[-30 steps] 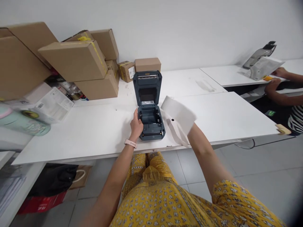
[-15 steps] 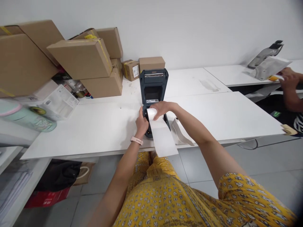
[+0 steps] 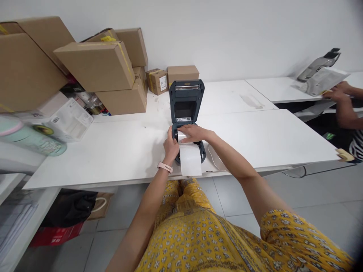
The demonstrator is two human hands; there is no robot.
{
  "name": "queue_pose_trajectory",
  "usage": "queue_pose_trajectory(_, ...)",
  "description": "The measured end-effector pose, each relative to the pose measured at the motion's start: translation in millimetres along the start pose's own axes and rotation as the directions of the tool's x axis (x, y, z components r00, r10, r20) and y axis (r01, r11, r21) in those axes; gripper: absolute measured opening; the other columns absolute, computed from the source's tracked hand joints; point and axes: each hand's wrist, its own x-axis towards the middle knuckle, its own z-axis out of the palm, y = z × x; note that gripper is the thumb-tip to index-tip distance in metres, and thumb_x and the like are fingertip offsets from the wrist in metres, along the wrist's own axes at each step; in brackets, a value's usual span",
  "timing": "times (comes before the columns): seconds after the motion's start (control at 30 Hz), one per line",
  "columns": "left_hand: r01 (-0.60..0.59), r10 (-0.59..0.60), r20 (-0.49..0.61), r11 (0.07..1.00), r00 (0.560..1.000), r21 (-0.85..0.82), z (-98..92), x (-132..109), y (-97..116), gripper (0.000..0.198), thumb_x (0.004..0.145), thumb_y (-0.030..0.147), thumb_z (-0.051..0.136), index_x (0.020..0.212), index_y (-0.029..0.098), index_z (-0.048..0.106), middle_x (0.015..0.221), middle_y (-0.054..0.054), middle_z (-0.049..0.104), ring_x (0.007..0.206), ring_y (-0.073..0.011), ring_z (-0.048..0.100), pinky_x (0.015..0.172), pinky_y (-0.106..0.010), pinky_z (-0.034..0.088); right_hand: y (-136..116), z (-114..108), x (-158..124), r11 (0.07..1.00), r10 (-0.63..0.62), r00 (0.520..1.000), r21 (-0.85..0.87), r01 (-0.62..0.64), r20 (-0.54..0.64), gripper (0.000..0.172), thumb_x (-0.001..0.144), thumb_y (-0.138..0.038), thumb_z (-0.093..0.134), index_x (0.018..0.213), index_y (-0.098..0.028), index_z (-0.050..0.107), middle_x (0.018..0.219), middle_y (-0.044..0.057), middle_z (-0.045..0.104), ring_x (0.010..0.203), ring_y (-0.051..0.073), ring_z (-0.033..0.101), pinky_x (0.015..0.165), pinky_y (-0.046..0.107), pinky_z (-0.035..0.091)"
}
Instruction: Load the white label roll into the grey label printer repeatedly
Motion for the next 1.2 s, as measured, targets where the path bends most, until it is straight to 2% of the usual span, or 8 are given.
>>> queue_pose_trajectory(0.07,0.002,-0.002,0.0,1.0,1.0,-0.007,0.2,0,-1,0.079,0.089,0.005,0.047,0.164,0.026,0.034,0.155,-0.007,0.061,0.146,-0.026,0.055,0.124,-0.048,0.04,-9,10,-21,0.99,-0.116,0.987,0.073,0.124,-0.109,0.061,0.104,-0.044,0.054,0.156,-0.013,0.048,0.161,0.02,0.051,0.15,0.034,0.049,0.122,0.051,0.041)
queue_pose_trajectory(0.13,-0.003,0.003,-0.002,1.0,1.0,-0.006,0.5,0,-2,0.077,0.09,0.006,0.046,0.164,0.026,0.034,0.155,-0.008,0.06,0.146,-0.0266,0.055,0.124,-0.049,0.041,-22,24,-44,0.974,-0.169,0.973,0.124,0.189,-0.154,0.055,0.108,-0.043,0.045,0.155,-0.014,0.051,0.163,0.019,0.05,0.152,0.031,0.047,0.125,0.05,0.04)
queue_pose_trajectory(0.3,-0.031,0.029,-0.03,0.999,0.999,-0.036,2.4,0,-6,0.075,0.09,0.006,0.047,0.162,0.026,0.038,0.159,-0.006,0.056,0.148,-0.0255,0.053,0.125,-0.046,0.04,-61,65,-86,0.997,-0.056,0.974,0.041,0.067,-0.219,0.064,0.11,-0.052,0.038,0.161,-0.013,0.043,0.169,0.021,0.037,0.157,0.036,0.038,0.127,0.056,0.036)
queue_pose_trajectory(0.47,-0.043,0.038,-0.053,0.995,0.998,-0.09,5.3,2,-11,0.075,0.088,0.005,0.049,0.16,0.028,0.041,0.161,-0.004,0.054,0.148,-0.0251,0.052,0.127,-0.045,0.038,-82,91,-95,0.998,-0.002,0.934,-0.062,-0.022,-0.357,0.066,0.109,-0.056,0.038,0.16,-0.015,0.044,0.17,0.018,0.036,0.159,0.037,0.032,0.127,0.058,0.037)
queue_pose_trajectory(0.7,-0.052,0.046,-0.057,0.993,0.997,-0.11,6.8,4,-15,0.073,0.089,0.007,0.05,0.159,0.027,0.042,0.162,-0.007,0.054,0.147,-0.0268,0.053,0.127,-0.049,0.036,-87,94,-97,0.993,-0.006,0.915,-0.114,-0.043,-0.404,0.064,0.108,-0.057,0.04,0.158,-0.018,0.047,0.169,0.015,0.04,0.158,0.035,0.037,0.126,0.055,0.04)
queue_pose_trajectory(1.03,-0.046,0.039,-0.044,0.984,0.998,-0.171,6.3,7,-17,0.072,0.089,0.009,0.053,0.158,0.023,0.043,0.161,-0.01,0.053,0.15,-0.0276,0.05,0.129,-0.049,0.034,-87,91,-103,0.999,-0.002,0.914,-0.038,-0.015,-0.407,0.062,0.106,-0.057,0.046,0.157,-0.022,0.048,0.169,0.013,0.04,0.158,0.033,0.037,0.125,0.056,0.041)
queue_pose_trajectory(1.13,-0.022,0.016,-0.027,0.968,1.0,-0.251,7.1,1,-18,0.067,0.093,0.018,0.056,0.158,0.021,0.041,0.16,-0.014,0.054,0.152,-0.0274,0.048,0.129,-0.047,0.033,-91,89,-108,1.0,0.006,0.922,0.012,-0.001,-0.388,0.061,0.106,-0.056,0.048,0.158,-0.023,0.047,0.169,0.011,0.04,0.158,0.033,0.036,0.125,0.057,0.041)
queue_pose_trajectory(1.2,0.022,-0.025,-0.008,0.949,1.0,-0.315,8.3,-11,-20,0.068,0.095,0.03,0.061,0.159,0.02,0.039,0.162,-0.016,0.051,0.153,-0.0285,0.046,0.128,-0.046,0.034,-94,88,-113,0.998,0.017,0.923,0.063,0.008,-0.385,0.063,0.105,-0.054,0.051,0.159,-0.022,0.046,0.169,0.012,0.04,0.158,0.035,0.036,0.125,0.06,0.04)
